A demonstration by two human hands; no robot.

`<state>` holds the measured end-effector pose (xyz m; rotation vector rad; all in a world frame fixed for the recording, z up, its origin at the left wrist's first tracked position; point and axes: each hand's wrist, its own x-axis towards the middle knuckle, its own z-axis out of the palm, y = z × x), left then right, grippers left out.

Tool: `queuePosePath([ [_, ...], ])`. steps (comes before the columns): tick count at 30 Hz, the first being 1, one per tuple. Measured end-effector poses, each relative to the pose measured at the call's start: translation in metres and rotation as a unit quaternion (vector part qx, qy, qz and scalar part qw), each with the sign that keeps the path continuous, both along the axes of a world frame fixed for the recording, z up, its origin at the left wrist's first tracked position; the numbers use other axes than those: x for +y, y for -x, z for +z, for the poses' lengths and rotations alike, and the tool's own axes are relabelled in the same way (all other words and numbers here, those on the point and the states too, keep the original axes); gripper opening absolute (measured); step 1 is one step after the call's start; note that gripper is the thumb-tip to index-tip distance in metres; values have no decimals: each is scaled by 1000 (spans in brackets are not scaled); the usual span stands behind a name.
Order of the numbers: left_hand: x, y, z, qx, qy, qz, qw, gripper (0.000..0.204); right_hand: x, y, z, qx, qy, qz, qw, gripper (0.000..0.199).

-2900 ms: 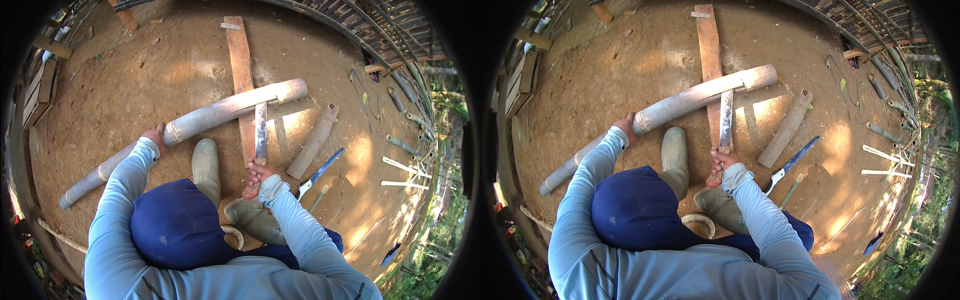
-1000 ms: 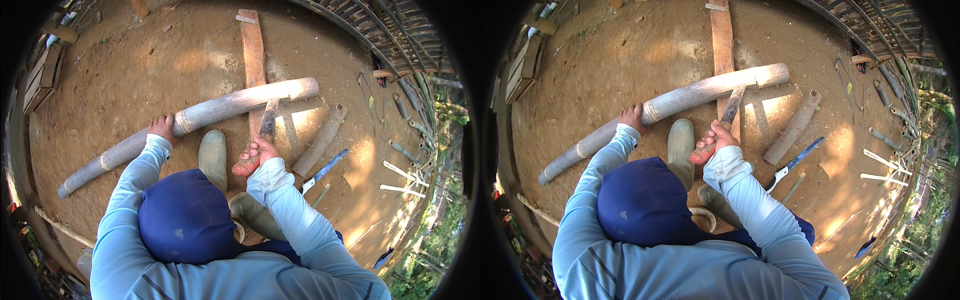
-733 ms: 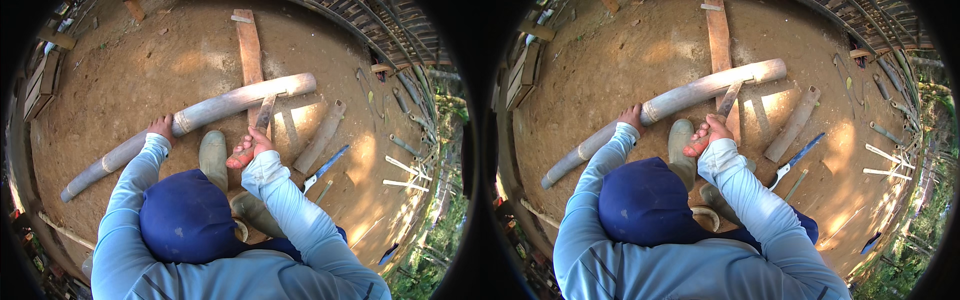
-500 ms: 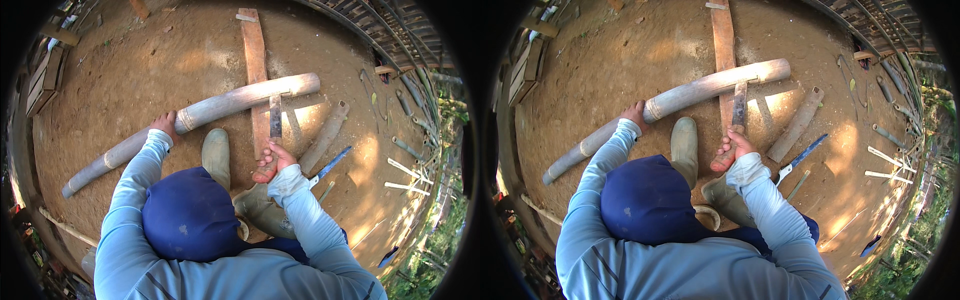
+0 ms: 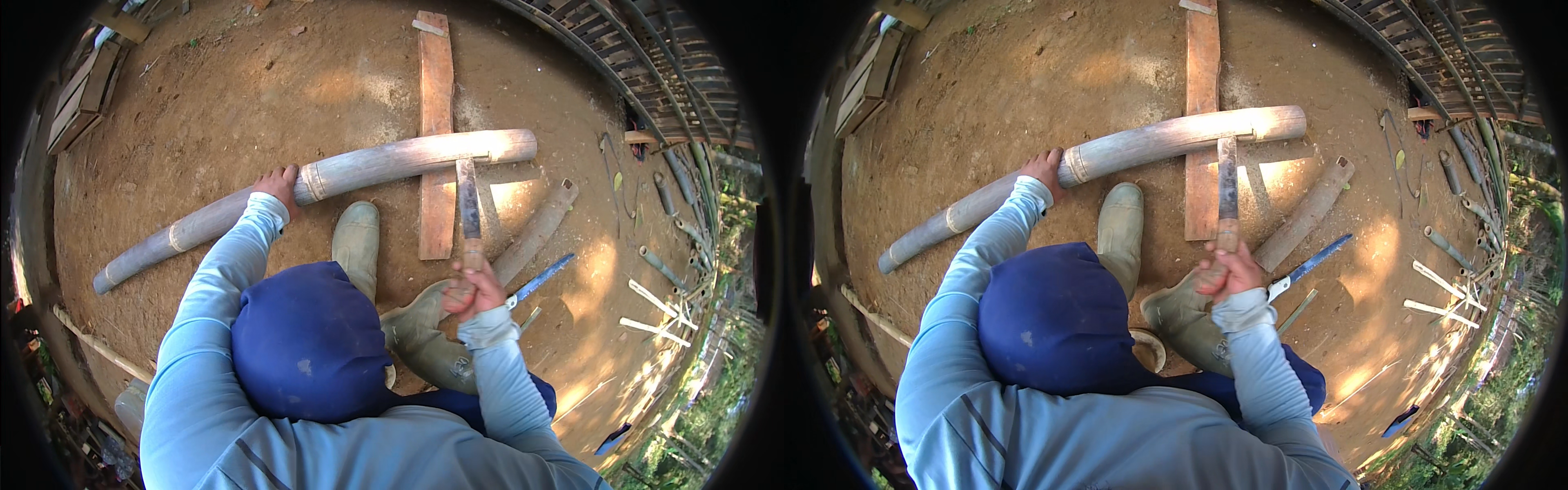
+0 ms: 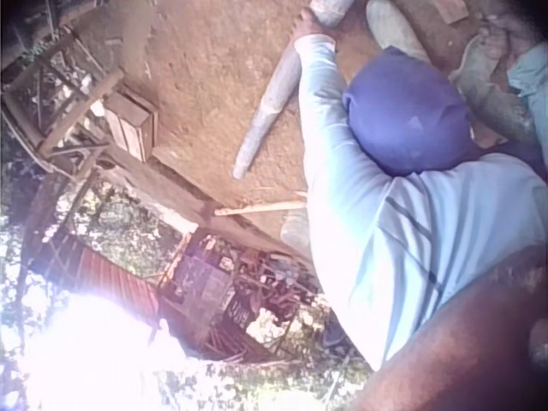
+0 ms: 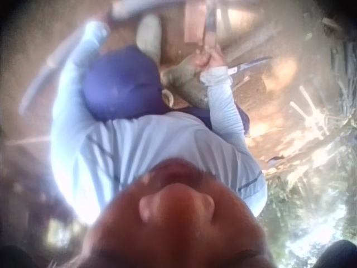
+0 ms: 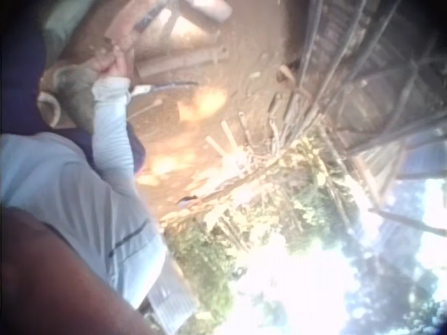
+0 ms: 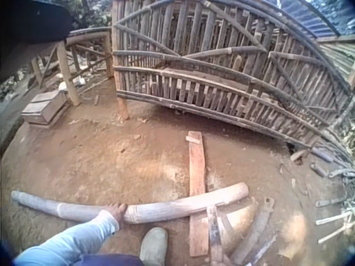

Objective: The person uses a machete and a wooden mallet to split a long bamboo pole into thin strips. They position the bamboo on a wooden support, strike the machete blade with the mallet to drive it into the bamboo, and then pry the split sections apart to create flat slats.

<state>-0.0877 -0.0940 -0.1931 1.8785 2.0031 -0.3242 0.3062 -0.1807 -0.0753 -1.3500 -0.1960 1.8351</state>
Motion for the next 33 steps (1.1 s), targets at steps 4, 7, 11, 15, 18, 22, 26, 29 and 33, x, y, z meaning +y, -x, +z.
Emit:
queuePosePath([
  [4,4,-2,2,-9,0,-2,1000,77,-1,95,-78,130,42,-7,991,44],
  [7,0,0,-10,-5,-30,-6,1000,74,38,152,-59,166,76,-26,983,33],
  [11,14,0,2,-30,41,8,999,70,53,157,-31,196,72,-61,976,29],
  [15,9,3,-3,-24,28,-8,999,74,25,66,20,105,137,-12,985,34],
  [18,5,4,6,-14,30,-8,999,76,26,-66,33,20,100,20,995,40],
  [22,1,11,1,-29,7,-9,1000,76,99,-206,62,-187,24,48,981,52],
  [26,11,-2,5,-25,27,-11,999,76,145,-267,9,-386,22,18,922,52],
  [29,10,-1,8,-25,28,-5,999,76,158,-267,-17,-444,4,-44,895,48],
  [33,6,5,-2,-23,8,-12,1000,76,189,-290,-31,-421,-45,-56,904,49],
])
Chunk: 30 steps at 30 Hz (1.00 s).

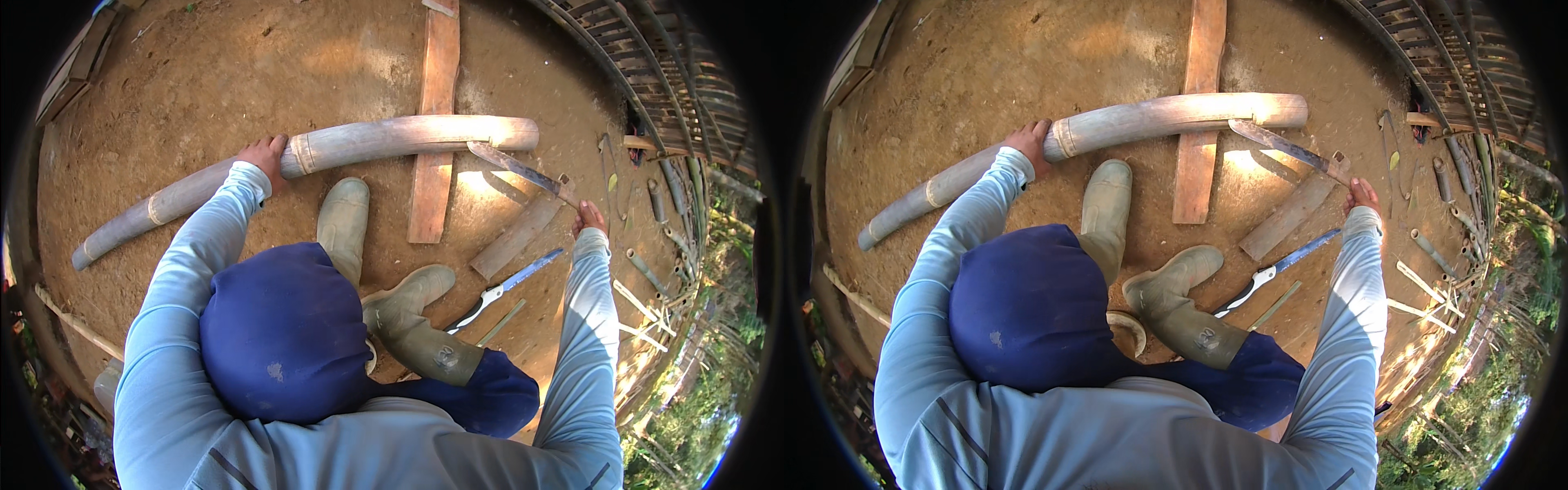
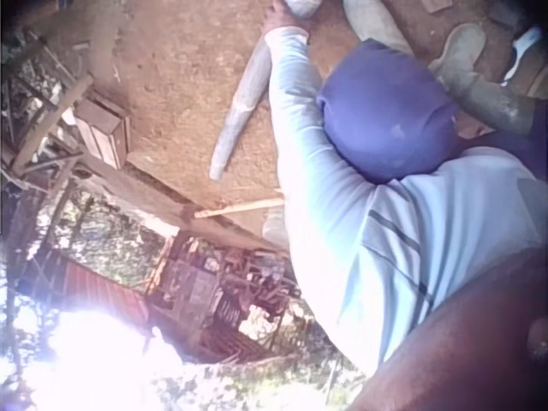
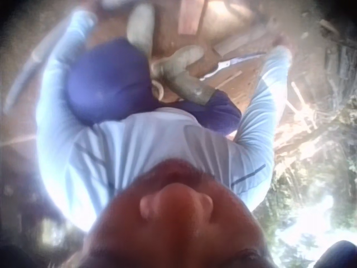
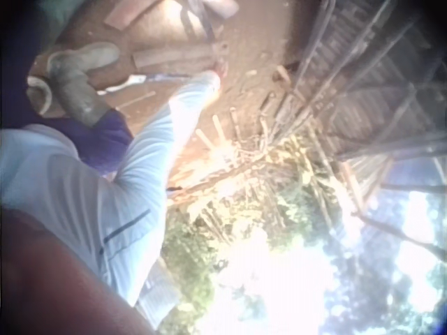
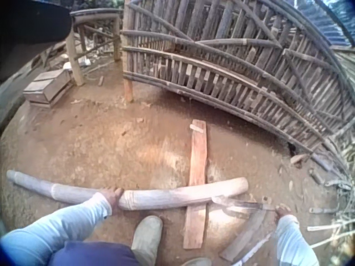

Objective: The person uses a machete and a wooden mallet to split a long bamboo pole into thin strips. They position the bamboo on a wooden support, strike the machete blade with the mallet to drive it into the bamboo, and then pry the split sections apart to create flat slats.

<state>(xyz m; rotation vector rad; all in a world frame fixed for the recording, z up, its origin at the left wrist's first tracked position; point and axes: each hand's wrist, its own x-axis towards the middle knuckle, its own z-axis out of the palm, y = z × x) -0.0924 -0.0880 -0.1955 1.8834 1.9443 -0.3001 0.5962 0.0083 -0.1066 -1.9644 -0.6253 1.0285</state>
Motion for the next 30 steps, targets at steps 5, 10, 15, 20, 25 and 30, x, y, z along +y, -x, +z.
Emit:
queuePosePath([
  [5,0,1,4,-1,11,12,1000,78,80,8,-7,-101,-22,23,994,45],
  [10,13,2,0,-29,23,-8,999,80,143,-17,-26,-157,-11,19,987,42],
  [15,12,8,4,-22,53,0,998,80,128,-1,-29,-62,45,-34,996,12],
  [20,22,2,4,-32,73,0,997,80,34,-15,34,-11,37,23,999,11],
  [25,18,-2,15,-16,84,13,996,81,-97,48,55,179,41,85,979,39],
  [30,10,-2,3,-3,48,14,999,80,-189,169,30,409,113,145,894,61],
])
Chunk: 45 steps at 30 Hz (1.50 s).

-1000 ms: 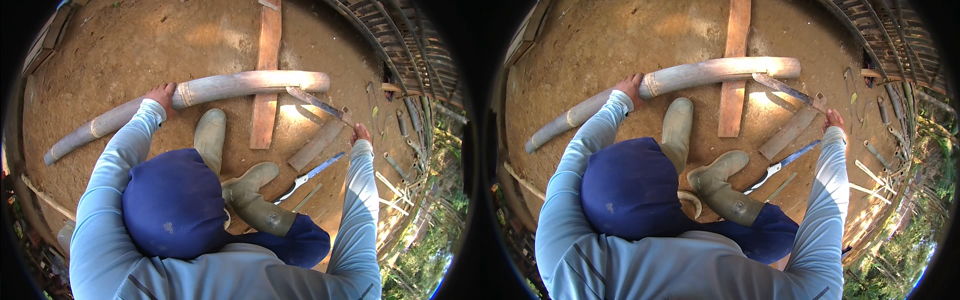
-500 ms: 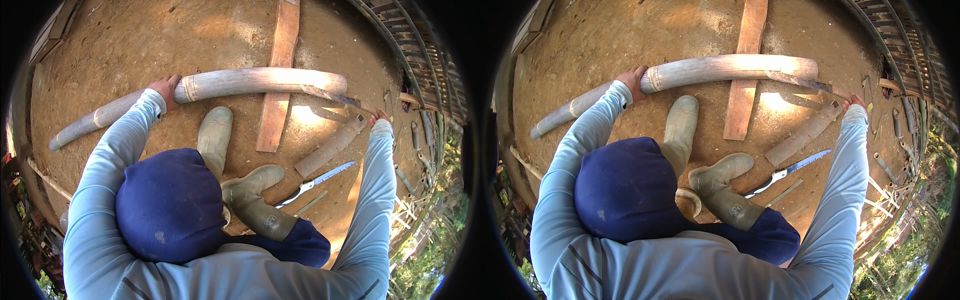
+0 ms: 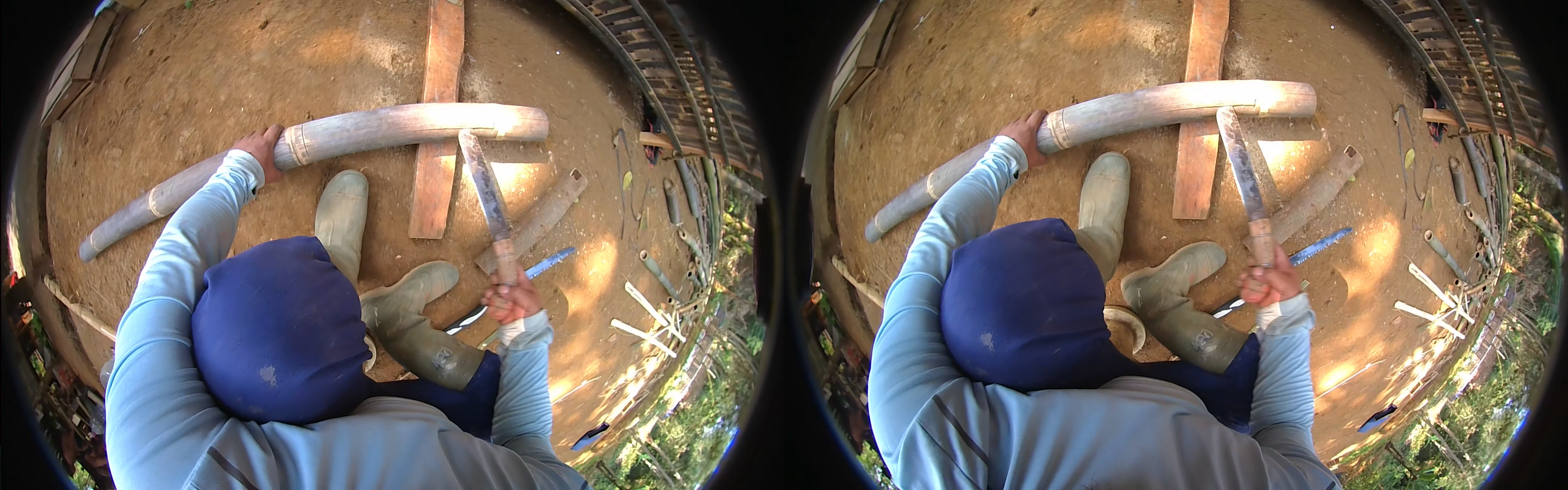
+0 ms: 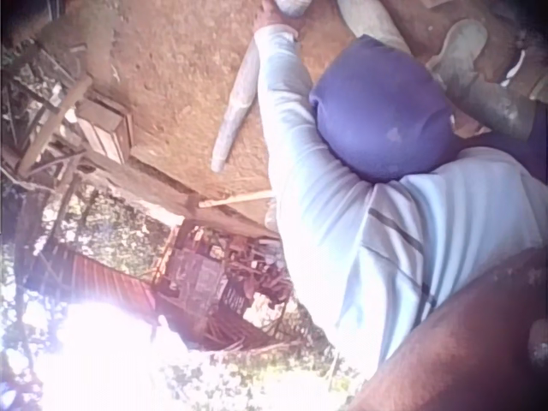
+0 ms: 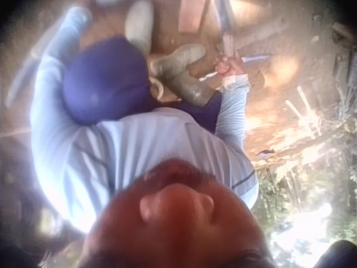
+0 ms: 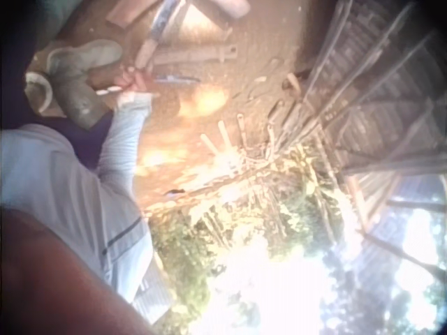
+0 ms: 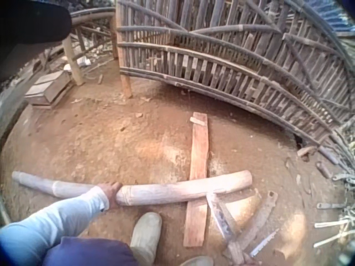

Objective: The person uses a machete and a wooden mallet to split a long bamboo pole into thin strips. They position the bamboo on a wooden support, strike the machete blade with the mallet to drive it into the bamboo, and then pry the split sections apart to create flat slats.

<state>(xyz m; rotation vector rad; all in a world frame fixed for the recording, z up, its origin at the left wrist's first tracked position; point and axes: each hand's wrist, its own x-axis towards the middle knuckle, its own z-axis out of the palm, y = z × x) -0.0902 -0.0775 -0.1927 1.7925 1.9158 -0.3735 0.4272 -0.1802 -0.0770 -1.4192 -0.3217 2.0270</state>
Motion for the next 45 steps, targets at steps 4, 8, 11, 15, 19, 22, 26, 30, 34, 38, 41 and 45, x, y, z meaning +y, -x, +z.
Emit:
queuePosePath([
  [4,-2,-3,-1,6,-26,-3,1000,79,-7,117,-18,149,106,-120,976,46],
  [8,-5,-6,-1,12,-33,-6,999,79,-9,202,-32,140,89,-198,966,27],
  [11,-4,-2,-4,19,-38,-6,999,79,7,199,8,133,92,-187,969,25],
  [15,0,3,2,-4,0,-5,1000,81,19,108,54,71,138,-99,983,27],
  [19,8,3,2,-15,20,-16,1000,81,-13,51,54,-114,92,-31,989,28],
  [22,13,-12,18,-22,30,-17,999,77,-47,36,34,-189,46,-2,981,30],
  [26,28,-49,5,-47,14,-59,997,78,-66,61,15,-181,40,-31,982,28],
  [30,54,-104,18,-72,91,-67,991,82,-66,108,16,-103,52,-99,988,25],
  [34,61,-115,7,-79,88,-107,987,95,-58,140,13,-81,43,-120,988,22],
  [38,52,-110,7,-97,61,-117,986,98,-46,163,16,-65,11,-126,990,22],
  [41,38,-99,3,-92,25,-109,989,97,-42,173,18,-65,-5,-110,992,22],
  [45,25,-84,3,-70,26,-87,993,98,-46,172,14,-83,-30,-102,991,21],
])
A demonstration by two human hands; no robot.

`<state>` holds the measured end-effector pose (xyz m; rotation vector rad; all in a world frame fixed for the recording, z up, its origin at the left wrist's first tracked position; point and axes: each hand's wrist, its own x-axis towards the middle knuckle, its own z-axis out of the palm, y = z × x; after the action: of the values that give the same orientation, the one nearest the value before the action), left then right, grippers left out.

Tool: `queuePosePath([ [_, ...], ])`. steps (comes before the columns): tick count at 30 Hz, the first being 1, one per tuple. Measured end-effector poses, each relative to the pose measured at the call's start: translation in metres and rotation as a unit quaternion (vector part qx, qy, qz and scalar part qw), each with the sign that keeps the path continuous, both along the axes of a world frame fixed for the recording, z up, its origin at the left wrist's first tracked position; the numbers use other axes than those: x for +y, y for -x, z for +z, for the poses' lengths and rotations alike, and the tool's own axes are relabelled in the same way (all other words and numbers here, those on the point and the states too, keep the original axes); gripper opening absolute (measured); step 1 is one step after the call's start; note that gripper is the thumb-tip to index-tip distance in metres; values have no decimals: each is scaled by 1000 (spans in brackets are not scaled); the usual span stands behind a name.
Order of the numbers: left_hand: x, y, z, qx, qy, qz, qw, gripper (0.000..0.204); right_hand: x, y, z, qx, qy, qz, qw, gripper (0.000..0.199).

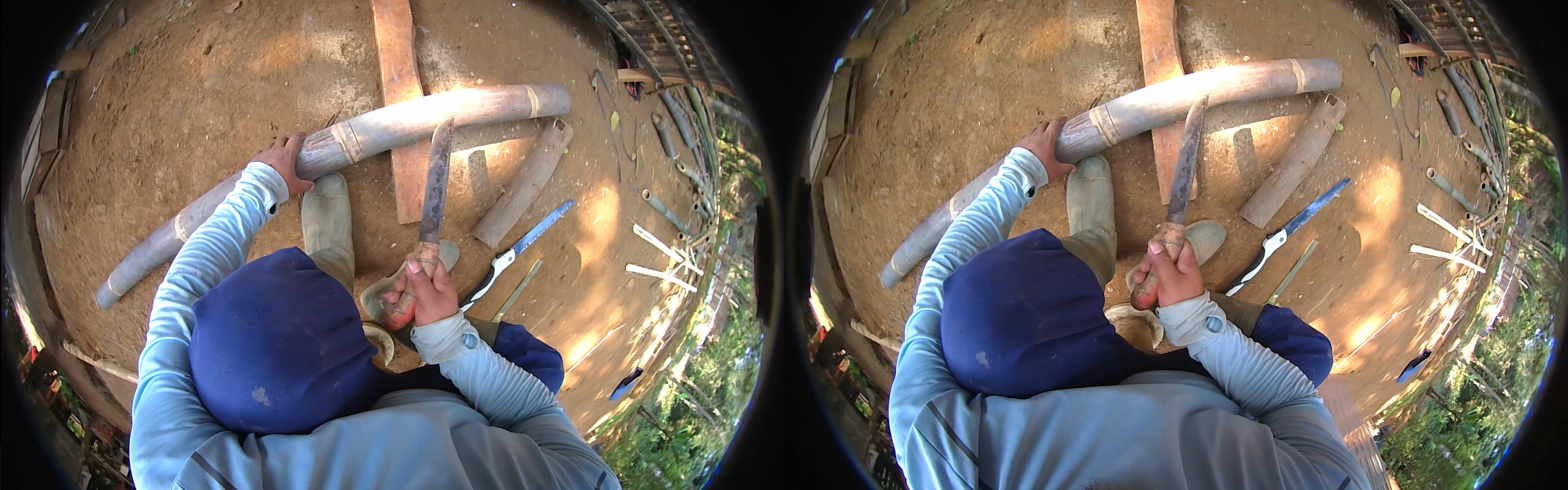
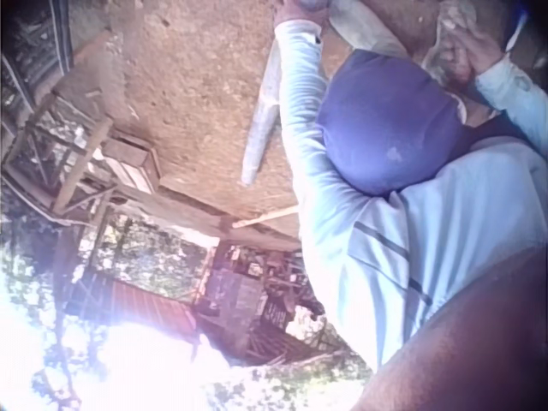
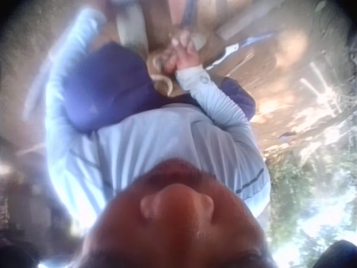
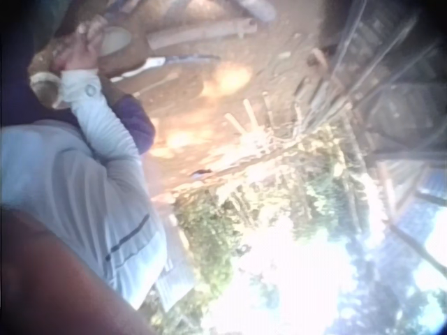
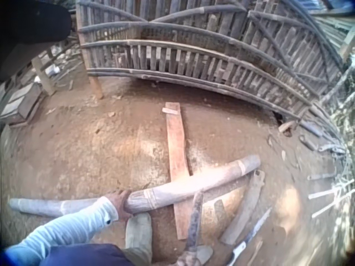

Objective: The person uses a machete and a wooden mallet to split a long bamboo pole into thin strips. They position the bamboo on a wooden support, strike the machete blade with the mallet to drive it into the bamboo, and then pry the split sections apart to create flat slats.

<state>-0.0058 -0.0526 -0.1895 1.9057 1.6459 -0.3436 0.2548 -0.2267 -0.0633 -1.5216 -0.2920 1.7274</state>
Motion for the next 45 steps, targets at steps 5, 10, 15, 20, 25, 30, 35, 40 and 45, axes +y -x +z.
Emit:
queuePosePath([
  [5,7,0,8,-11,33,2,999,95,-11,-13,-7,-37,-3,6,999,20],
  [10,15,-11,9,-2,72,11,997,97,-17,-18,-6,-50,-16,15,999,21],
  [15,11,-8,8,-16,25,-1,1000,99,-14,-8,-7,-26,-17,-8,999,21],
  [20,-13,-9,27,-184,-64,17,981,97,12,27,2,58,15,-84,995,23],
  [25,-36,-24,108,-469,233,6,852,90,36,95,-52,127,-122,-119,977,28],
  [30,-44,-25,97,-323,241,10,915,60,43,130,-85,-47,-144,36,988,44],
  [35,-55,-8,91,-339,310,160,874,35,38,117,-89,-174,-231,238,927,56],
  [40,-88,12,52,-391,129,44,910,42,35,82,-93,-133,-221,435,863,70],
  [45,-87,5,66,-303,137,50,942,50,8,7,-114,-134,-70,387,910,60],
])
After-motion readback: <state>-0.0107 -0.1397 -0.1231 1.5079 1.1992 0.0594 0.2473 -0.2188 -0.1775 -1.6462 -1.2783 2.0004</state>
